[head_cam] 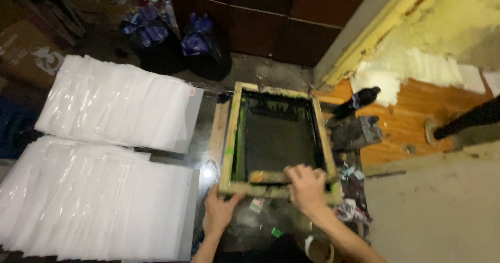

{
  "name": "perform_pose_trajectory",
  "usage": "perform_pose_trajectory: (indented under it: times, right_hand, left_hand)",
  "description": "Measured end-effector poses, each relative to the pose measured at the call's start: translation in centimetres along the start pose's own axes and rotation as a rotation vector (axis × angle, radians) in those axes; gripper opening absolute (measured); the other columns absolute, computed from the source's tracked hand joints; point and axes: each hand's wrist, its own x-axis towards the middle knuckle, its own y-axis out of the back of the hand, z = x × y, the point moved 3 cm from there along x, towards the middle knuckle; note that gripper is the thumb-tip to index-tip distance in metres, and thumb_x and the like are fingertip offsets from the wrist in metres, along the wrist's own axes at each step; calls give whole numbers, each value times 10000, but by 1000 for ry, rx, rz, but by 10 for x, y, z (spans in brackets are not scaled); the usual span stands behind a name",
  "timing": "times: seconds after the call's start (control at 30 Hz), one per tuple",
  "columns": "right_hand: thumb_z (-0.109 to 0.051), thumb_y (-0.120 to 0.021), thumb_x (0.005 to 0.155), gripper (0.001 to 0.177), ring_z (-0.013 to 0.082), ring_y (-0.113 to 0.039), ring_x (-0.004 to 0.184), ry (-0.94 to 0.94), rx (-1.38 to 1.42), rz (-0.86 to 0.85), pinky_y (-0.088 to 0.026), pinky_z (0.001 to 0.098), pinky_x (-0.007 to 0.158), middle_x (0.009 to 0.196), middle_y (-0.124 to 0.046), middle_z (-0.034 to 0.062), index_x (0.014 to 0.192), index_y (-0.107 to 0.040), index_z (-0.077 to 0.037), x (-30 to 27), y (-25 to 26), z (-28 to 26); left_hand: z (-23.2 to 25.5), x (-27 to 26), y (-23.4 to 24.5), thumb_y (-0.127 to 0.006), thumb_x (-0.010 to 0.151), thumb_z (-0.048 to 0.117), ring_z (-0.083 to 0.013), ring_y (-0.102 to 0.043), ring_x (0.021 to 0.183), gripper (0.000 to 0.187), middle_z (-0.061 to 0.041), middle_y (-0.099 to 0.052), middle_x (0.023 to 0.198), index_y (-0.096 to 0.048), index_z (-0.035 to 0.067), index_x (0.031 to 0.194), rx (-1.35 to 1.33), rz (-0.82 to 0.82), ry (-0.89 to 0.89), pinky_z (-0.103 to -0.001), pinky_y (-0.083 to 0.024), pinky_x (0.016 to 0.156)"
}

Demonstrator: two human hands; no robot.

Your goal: A person is manually screen printing a logo onto white sheets by placing a sheet on the bed, lowering the screen, pulling the squeegee across, and lifting the screen.

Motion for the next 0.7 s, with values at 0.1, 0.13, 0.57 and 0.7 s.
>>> perform_pose_trajectory:
  times: [0.1,0.13,0.57,0.7]
  right_hand:
    - [-41,-721,737,602,308,-684,1193,-64,73,621,-479,628,1128,1210,-706,66,1315,-684,-204,4,97,25]
    - [17,-605,726,563,315,-656,1160,-55,132,824,-460,539,1065,1175,-686,93,1268,-664,-124,21,122,38]
    - [-65,-663,735,493,320,-569,982,59,179,1082,-334,395,822,1060,-598,122,1225,-609,-77,150,287,111]
    - [-30,-677,690,633,347,-603,1024,48,217,1060,-383,440,817,1134,-635,125,1318,-622,-92,152,300,120]
  left_hand:
    - [42,32,-12,-847,879,181,-303,-725,1304,541,-144,-761,1343,-674,83,1382,-430,-61,-366,-457,-615,1123]
    - [70,36,-10,-638,981,419,-260,-714,1183,605,-130,-716,1312,-564,70,1469,-379,-114,-727,-404,-610,993]
    - [-51,131,-105,-575,1071,211,-404,-632,1084,191,-162,-652,1123,-701,69,1085,514,267,-491,-564,-520,908]
    - [-92,160,-4,-614,1046,153,-424,-698,998,236,-220,-726,1033,-764,-26,1011,587,336,-525,-524,-590,806]
